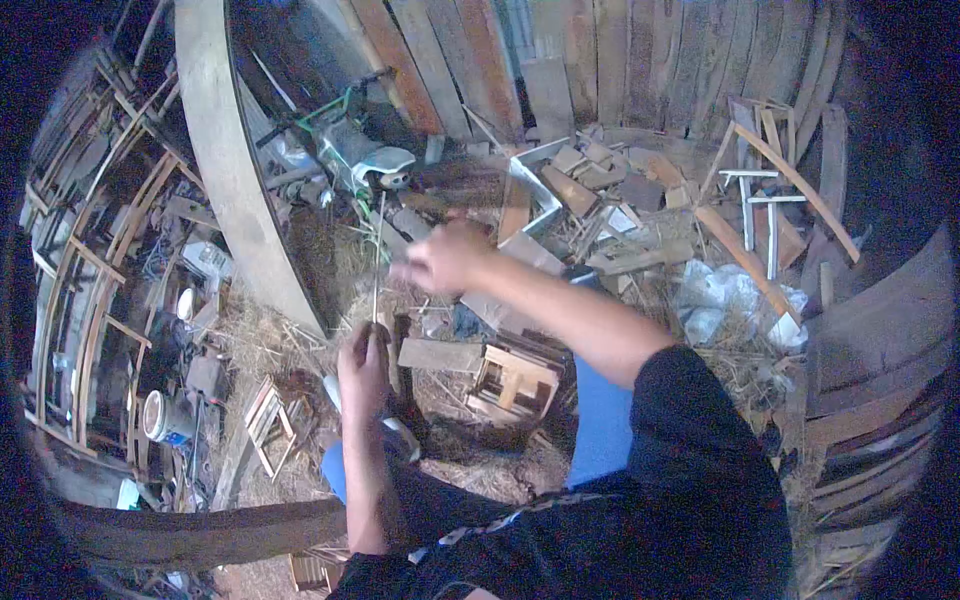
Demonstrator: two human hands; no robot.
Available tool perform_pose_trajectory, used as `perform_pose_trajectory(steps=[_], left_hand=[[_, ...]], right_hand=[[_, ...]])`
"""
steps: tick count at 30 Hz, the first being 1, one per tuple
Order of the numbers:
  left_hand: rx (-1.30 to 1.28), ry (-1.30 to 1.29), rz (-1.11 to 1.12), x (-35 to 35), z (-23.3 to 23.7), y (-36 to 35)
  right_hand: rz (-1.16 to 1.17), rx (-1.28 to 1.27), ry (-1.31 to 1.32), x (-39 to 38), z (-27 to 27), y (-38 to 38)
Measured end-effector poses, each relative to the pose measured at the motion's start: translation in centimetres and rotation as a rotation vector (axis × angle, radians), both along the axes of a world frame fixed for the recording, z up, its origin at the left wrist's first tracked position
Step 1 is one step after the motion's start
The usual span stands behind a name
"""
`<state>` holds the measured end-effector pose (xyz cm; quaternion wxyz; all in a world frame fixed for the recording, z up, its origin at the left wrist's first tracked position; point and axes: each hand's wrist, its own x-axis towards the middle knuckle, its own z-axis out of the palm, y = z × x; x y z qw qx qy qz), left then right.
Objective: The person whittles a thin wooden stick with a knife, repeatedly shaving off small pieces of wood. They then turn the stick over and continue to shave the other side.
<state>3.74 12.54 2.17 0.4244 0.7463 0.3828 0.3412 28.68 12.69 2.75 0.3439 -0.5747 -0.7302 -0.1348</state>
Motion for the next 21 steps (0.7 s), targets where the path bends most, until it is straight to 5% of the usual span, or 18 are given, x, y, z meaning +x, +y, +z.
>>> perform_pose_trajectory(steps=[5,9,18,21], left_hand=[[0.042,0.013,0.016,-0.1,0.7,-1.2],[0.091,0.019,0.027,0.6,0.3,-0.7],[0.14,0.02,0.058,0.4,0.4,-0.2],[0.085,0.018,0.052,0.0,0.1,-0.3]], right_hand=[[-0.115,-0.248,0.124,1.5,0.5,1.1],[0.069,-0.209,0.073,-0.9,0.4,-1.5],[0.089,-0.064,0.076,-3.2,0.2,-1.7],[-0.136,-0.197,0.139,0.0,0.8,0.2]])
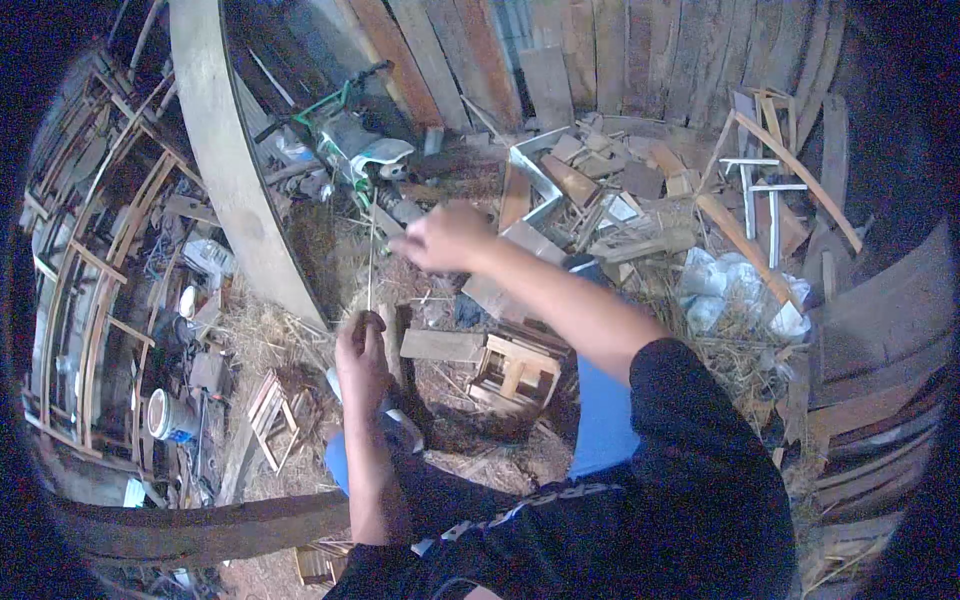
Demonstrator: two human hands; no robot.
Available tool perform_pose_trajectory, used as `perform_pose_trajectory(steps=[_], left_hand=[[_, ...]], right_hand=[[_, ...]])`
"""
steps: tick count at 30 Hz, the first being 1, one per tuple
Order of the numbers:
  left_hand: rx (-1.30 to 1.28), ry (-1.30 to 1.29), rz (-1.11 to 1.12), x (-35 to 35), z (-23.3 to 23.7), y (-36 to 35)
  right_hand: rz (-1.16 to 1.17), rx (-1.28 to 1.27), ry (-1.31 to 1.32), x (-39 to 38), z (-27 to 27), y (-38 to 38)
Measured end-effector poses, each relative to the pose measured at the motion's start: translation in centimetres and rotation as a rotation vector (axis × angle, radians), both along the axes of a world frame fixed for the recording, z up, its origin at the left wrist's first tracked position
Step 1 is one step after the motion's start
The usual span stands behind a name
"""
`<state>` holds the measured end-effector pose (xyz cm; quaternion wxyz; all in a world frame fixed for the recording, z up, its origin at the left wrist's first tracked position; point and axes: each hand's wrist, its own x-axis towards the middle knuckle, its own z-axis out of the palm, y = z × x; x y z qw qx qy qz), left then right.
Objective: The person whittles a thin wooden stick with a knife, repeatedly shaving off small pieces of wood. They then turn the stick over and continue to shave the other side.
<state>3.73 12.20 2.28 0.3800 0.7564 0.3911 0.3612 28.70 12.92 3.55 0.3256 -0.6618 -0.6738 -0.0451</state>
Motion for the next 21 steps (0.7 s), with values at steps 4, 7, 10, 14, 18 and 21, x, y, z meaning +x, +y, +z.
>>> perform_pose_trajectory(steps=[4,7,10,14,18,21], left_hand=[[0.025,0.019,-0.01,-0.1,0.4,-0.3],[0.019,0.0,0.003,-0.1,0.3,-0.7],[0.042,0.047,-0.027,-0.3,0.4,-1.0],[0.067,-0.08,-0.037,0.2,-0.7,-0.5],[0.059,0.026,-0.007,-0.3,0.6,-0.9],[0.133,0.009,0.003,-0.3,-0.3,-0.6]], right_hand=[[0.083,0.016,-0.089,-0.2,-0.4,-0.9],[0.09,0.065,-0.092,-1.1,-1.0,-1.1],[-0.069,0.031,-0.023,2.4,-0.2,0.9],[0.249,0.07,-0.082,-2.0,-0.8,-2.3],[-0.061,0.069,0.021,1.3,0.8,0.4],[0.177,-0.013,-0.109,-0.9,-0.4,-1.7]])
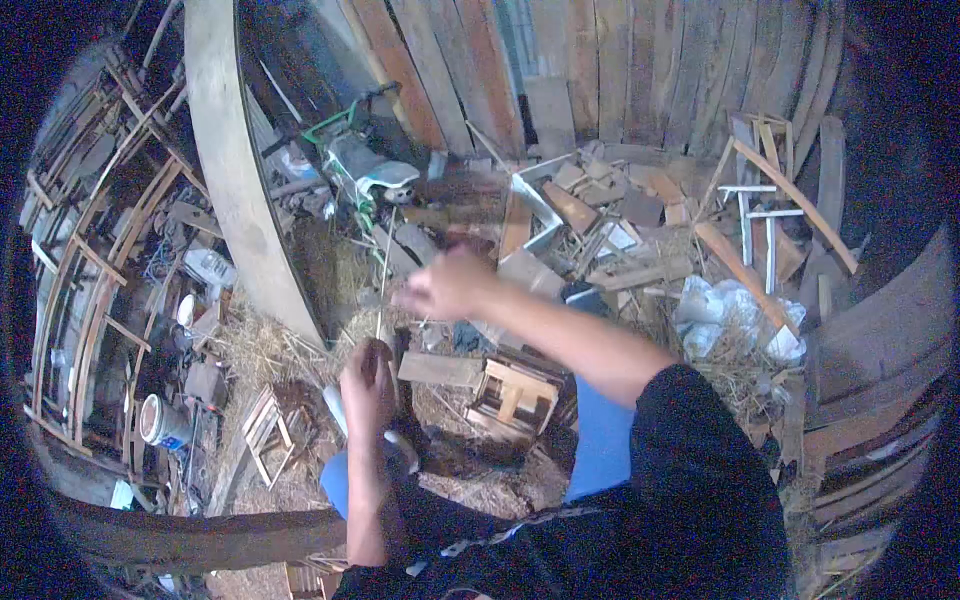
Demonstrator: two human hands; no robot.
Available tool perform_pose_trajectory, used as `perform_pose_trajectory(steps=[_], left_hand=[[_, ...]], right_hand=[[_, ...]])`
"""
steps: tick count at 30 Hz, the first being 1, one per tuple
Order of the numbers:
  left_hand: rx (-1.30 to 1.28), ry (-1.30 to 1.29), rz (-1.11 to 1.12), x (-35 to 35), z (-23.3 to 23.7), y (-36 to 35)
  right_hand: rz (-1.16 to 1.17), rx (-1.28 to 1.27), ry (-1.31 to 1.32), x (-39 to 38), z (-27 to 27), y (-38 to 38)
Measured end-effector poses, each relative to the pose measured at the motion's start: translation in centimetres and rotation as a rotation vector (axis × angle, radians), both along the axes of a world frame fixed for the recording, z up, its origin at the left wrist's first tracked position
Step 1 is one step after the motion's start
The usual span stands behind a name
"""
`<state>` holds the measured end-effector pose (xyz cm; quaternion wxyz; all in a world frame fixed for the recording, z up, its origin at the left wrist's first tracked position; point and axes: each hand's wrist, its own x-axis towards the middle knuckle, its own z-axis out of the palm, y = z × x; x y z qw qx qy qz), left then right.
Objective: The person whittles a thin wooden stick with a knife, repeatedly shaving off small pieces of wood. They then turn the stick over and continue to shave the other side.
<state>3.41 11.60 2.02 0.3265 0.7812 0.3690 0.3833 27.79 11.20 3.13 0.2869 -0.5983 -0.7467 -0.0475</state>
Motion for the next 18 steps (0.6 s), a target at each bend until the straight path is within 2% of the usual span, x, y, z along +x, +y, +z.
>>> perform_pose_trajectory(steps=[1,4,7,8,9,11,12,15,16,18], left_hand=[[0.045,0.013,-0.012,0.1,-0.2,0.2],[0.002,0.057,0.015,-0.5,0.0,0.1],[0.063,0.058,0.023,-0.3,1.1,-0.4],[0.102,0.059,0.027,-0.3,1.0,-0.4],[0.136,0.069,0.032,-0.3,1.0,-0.4],[0.157,0.094,0.058,-0.5,0.6,-0.3],[0.142,0.093,0.063,-0.5,0.4,0.2],[0.119,0.066,0.086,-0.1,1.2,0.1],[0.126,0.056,0.082,0.1,1.6,-0.3],[0.139,0.064,0.075,0.3,1.5,-0.5]], right_hand=[[0.041,0.224,0.002,-1.0,-0.9,-0.6],[-0.18,-0.088,0.154,1.7,0.3,2.0],[-0.052,-0.069,0.083,0.7,0.9,0.1],[0.023,0.117,-0.032,0.0,-1.4,0.1],[0.035,0.141,-0.013,-0.8,-0.8,-0.8],[-0.079,-0.132,0.03,0.3,0.4,0.4],[-0.085,0.123,0.022,1.0,-1.2,1.5],[-0.039,0.058,0.062,-1.7,-0.2,0.2],[0.054,0.074,0.041,-2.3,0.1,-0.6],[-0.016,0.054,0.107,-1.3,-0.5,0.6]])
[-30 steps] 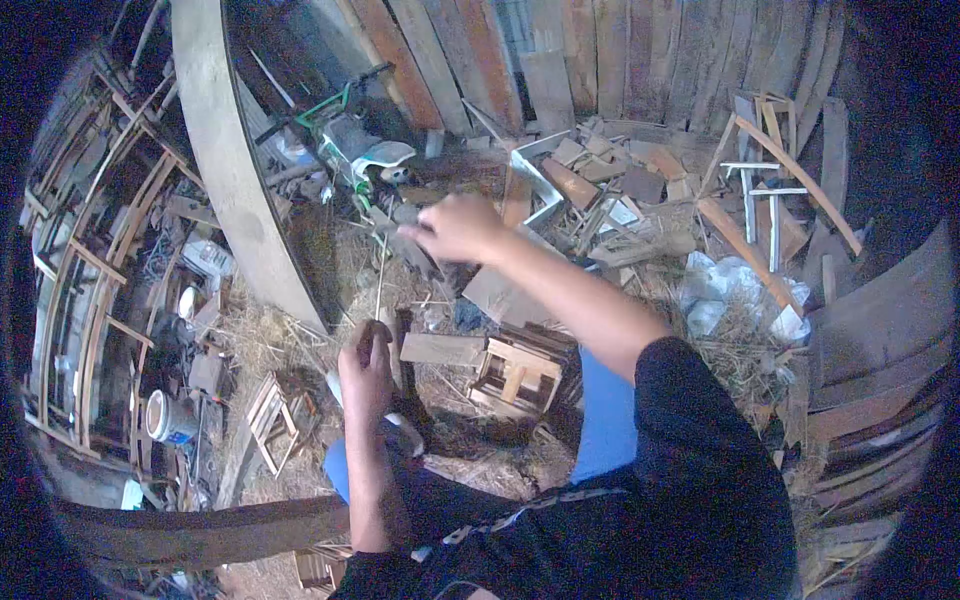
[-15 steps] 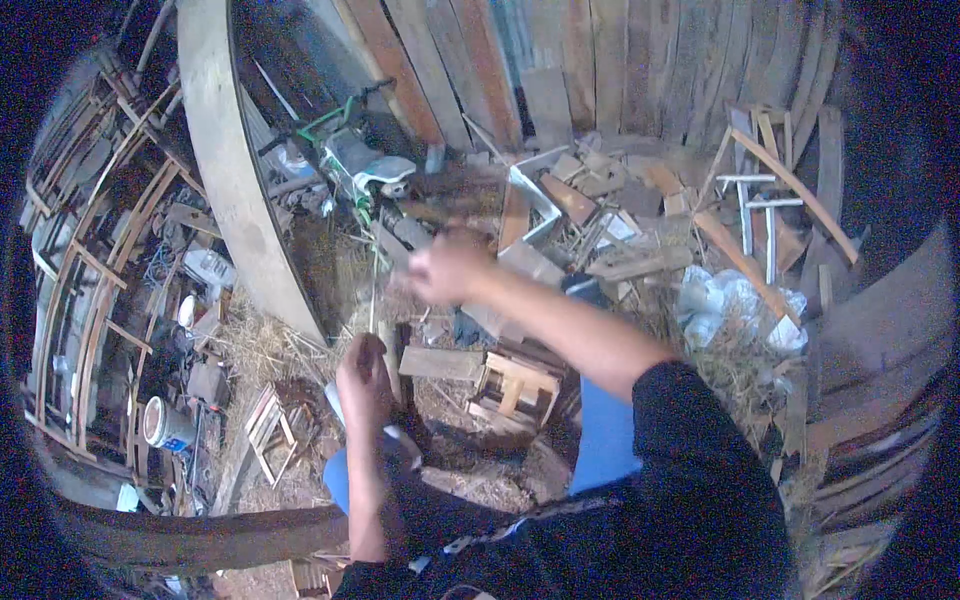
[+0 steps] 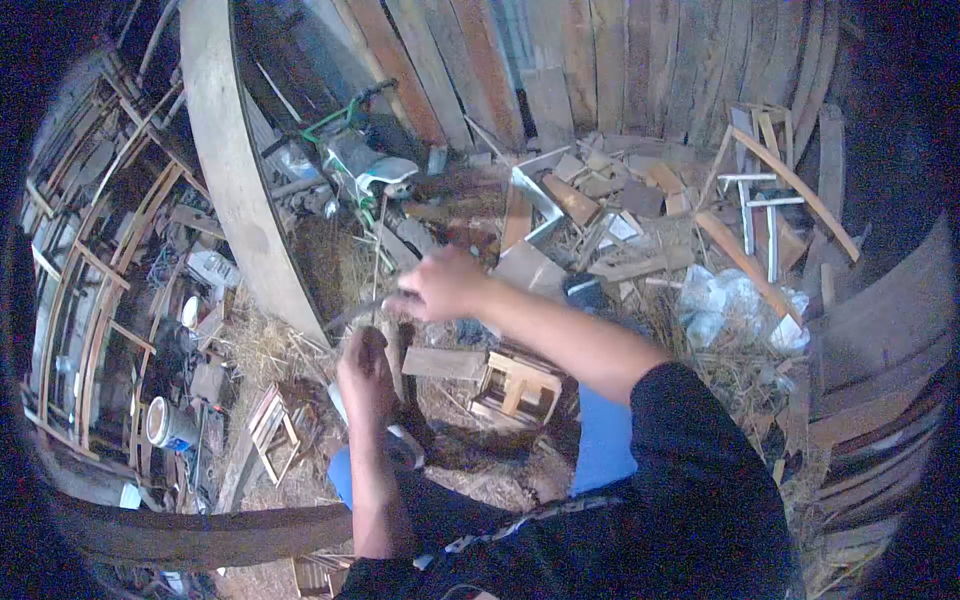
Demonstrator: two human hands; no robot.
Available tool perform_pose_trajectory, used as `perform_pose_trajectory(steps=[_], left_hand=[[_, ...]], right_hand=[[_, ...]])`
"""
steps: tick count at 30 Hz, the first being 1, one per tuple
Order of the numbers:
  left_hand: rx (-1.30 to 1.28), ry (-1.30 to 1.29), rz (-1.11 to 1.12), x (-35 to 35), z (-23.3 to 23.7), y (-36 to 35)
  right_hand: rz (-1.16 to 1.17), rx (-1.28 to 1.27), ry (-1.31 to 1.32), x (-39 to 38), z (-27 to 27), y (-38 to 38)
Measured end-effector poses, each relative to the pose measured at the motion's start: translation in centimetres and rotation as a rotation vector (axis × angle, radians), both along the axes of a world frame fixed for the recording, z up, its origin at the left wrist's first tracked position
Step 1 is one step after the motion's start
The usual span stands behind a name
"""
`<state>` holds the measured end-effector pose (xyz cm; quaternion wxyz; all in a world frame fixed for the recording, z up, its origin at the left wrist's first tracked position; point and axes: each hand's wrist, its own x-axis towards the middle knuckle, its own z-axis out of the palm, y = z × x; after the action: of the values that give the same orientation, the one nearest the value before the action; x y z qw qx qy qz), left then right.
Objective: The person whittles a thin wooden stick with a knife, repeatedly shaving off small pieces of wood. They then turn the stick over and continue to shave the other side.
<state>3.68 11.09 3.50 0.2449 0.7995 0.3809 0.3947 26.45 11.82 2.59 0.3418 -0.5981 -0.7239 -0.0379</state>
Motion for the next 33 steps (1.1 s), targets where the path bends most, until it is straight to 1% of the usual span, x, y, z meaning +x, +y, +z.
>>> perform_pose_trajectory(steps=[1,2,3,5,7,9,10,11,13,14,15,16,17,18,19,20,21,22,24,25,27,28,29,31,32,33], left_hand=[[-0.038,-0.009,-0.01,-0.2,-0.5,0.1],[-0.072,-0.024,-0.018,-0.3,-0.9,0.5],[-0.098,-0.046,-0.025,-0.3,-0.8,0.7],[-0.065,-0.004,-0.027,-0.1,0.0,0.3],[-0.075,-0.004,-0.045,0.1,-0.1,-0.1],[-0.066,-0.003,-0.039,-0.1,-0.1,-0.3],[-0.088,-0.012,-0.045,-0.3,-0.2,-0.4],[-0.102,-0.031,-0.051,-0.3,-0.2,-0.4],[-0.035,0.017,-0.037,-0.3,-0.2,-0.2],[0.0,0.037,-0.029,-0.1,-0.3,-0.2],[0.027,0.066,-0.021,0.0,-0.4,-0.2],[0.099,0.082,0.004,-0.1,-0.6,0.0],[0.049,0.128,0.035,-0.2,-0.1,-0.2],[-0.001,0.17,0.068,-0.1,0.6,-0.4],[-0.046,0.2,0.103,0.0,1.0,-0.6],[-0.029,0.149,0.081,0.0,0.5,-0.3],[0.009,0.137,0.081,0.2,0.5,-0.5],[0.052,0.123,0.081,0.4,0.4,-0.6],[0.144,0.087,0.074,0.5,-0.5,-0.1],[0.13,0.098,0.064,0.2,-0.4,-0.3],[0.104,0.108,0.049,0.1,-0.1,-0.3],[0.171,0.115,0.041,0.1,-0.5,-0.1],[0.158,0.136,0.062,0.1,-0.6,0.0],[0.13,0.176,0.096,0.3,-0.9,-0.2],[0.14,0.107,0.066,0.3,-0.8,-0.4],[0.132,0.112,0.066,0.2,-0.7,-0.4]], right_hand=[[-0.033,-0.022,0.041,0.4,0.2,0.2],[-0.127,-0.143,0.039,1.9,1.0,0.8],[-0.2,0.019,-0.033,2.5,1.1,1.2],[-0.105,-0.045,0.008,2.2,0.5,1.0],[0.004,0.075,-0.142,0.3,0.4,-1.2],[-0.098,0.013,-0.055,2.0,-0.4,0.9],[-0.204,-0.084,0.013,3.8,0.0,1.8],[-0.188,-0.135,0.015,3.5,0.1,1.1],[-0.165,-0.205,-0.002,3.1,1.9,-0.2],[0.03,0.063,-0.092,2.4,-0.2,-0.2],[0.025,0.073,-0.167,0.9,0.2,-1.4],[-0.029,0.025,-0.143,1.1,0.1,-0.7],[-0.082,-0.032,-0.108,1.3,0.5,-0.1],[-0.168,-0.148,0.0,2.5,1.3,0.6],[-0.172,0.021,-0.036,3.7,1.0,1.5],[-0.138,-0.054,0.016,3.6,0.0,1.7],[-0.107,-0.119,0.063,2.7,0.6,0.9],[-0.055,-0.127,-0.08,1.1,1.5,-0.9],[-0.038,-0.012,-0.146,0.8,0.7,-0.9],[-0.06,-0.072,-0.087,1.2,0.6,-0.2],[-0.205,-0.145,0.039,3.7,1.3,1.4],[-0.247,-0.058,-0.017,4.0,1.2,1.5],[-0.162,-0.076,-0.024,3.7,0.7,1.3],[0.002,-0.116,-0.042,0.9,1.2,-1.5],[-0.005,0.082,-0.084,0.4,0.4,-1.8],[-0.07,0.001,-0.044,1.2,0.2,-1.1]])
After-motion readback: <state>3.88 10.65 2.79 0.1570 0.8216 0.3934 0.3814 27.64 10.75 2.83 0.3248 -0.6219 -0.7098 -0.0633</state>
